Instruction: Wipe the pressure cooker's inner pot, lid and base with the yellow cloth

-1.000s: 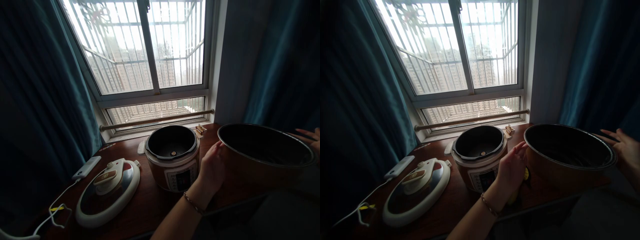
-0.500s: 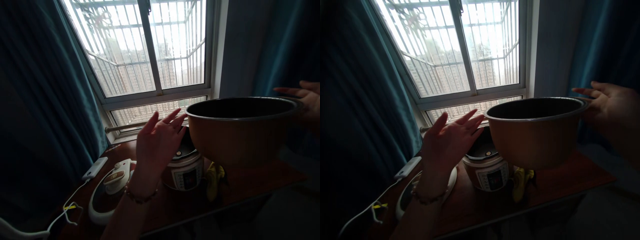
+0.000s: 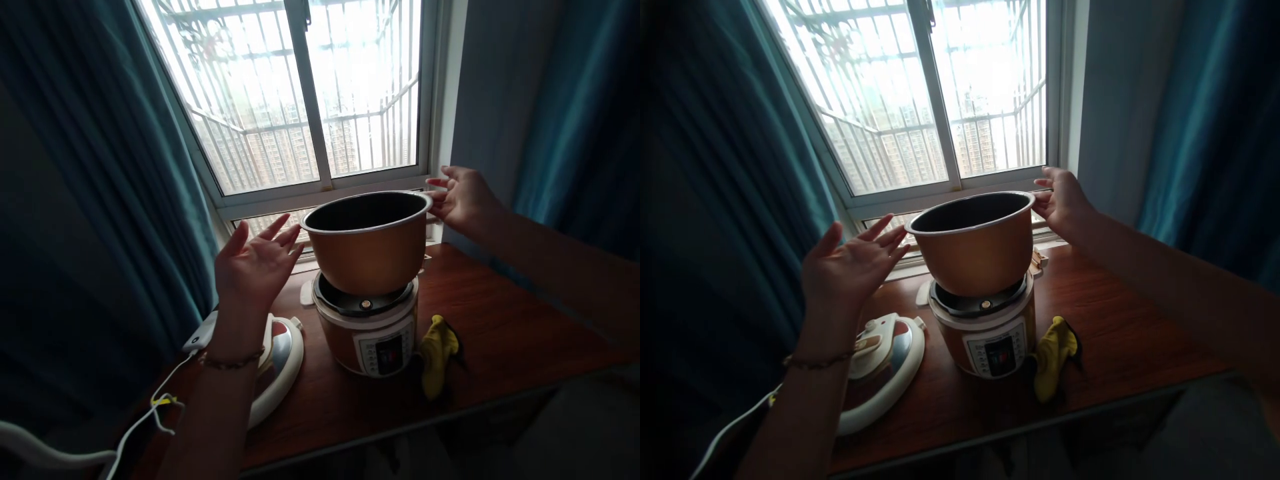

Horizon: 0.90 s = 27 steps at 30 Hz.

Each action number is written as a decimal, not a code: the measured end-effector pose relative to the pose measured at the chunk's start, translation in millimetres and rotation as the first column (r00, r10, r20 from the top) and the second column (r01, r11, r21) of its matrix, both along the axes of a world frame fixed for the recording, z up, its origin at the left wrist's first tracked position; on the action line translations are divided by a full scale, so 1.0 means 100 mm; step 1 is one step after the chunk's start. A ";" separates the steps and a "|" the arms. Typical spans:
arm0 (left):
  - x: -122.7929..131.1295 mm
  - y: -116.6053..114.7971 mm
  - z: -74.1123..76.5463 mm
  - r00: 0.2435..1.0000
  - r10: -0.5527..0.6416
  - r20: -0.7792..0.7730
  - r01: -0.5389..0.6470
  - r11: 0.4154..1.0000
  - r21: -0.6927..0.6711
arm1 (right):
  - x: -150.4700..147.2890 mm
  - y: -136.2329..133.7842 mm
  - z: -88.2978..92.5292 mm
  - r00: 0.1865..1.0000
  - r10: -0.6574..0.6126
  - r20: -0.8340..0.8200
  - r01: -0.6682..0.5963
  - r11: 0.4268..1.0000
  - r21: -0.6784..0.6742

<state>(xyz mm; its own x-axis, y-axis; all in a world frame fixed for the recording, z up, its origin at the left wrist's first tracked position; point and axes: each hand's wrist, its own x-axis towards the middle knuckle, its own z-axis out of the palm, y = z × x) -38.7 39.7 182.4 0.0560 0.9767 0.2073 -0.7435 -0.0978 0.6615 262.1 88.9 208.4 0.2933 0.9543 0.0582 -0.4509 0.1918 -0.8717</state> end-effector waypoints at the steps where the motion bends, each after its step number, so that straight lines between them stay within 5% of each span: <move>1: -0.02 0.03 -0.03 1.000 0.005 -0.003 -0.005 1.000 -0.011 | -0.03 0.06 -0.03 1.000 0.002 -0.003 -0.002 1.000 -0.008; 8: -0.10 0.16 -0.20 1.000 -0.004 -0.004 0.004 0.999 -0.037 | -0.11 0.33 -0.26 1.000 -0.001 0.011 0.002 0.999 -0.054; 27: -0.18 0.36 -0.58 0.994 -0.057 -0.093 0.053 0.998 -0.040 | -0.12 0.51 -0.71 1.000 -0.004 0.018 0.006 0.994 -0.113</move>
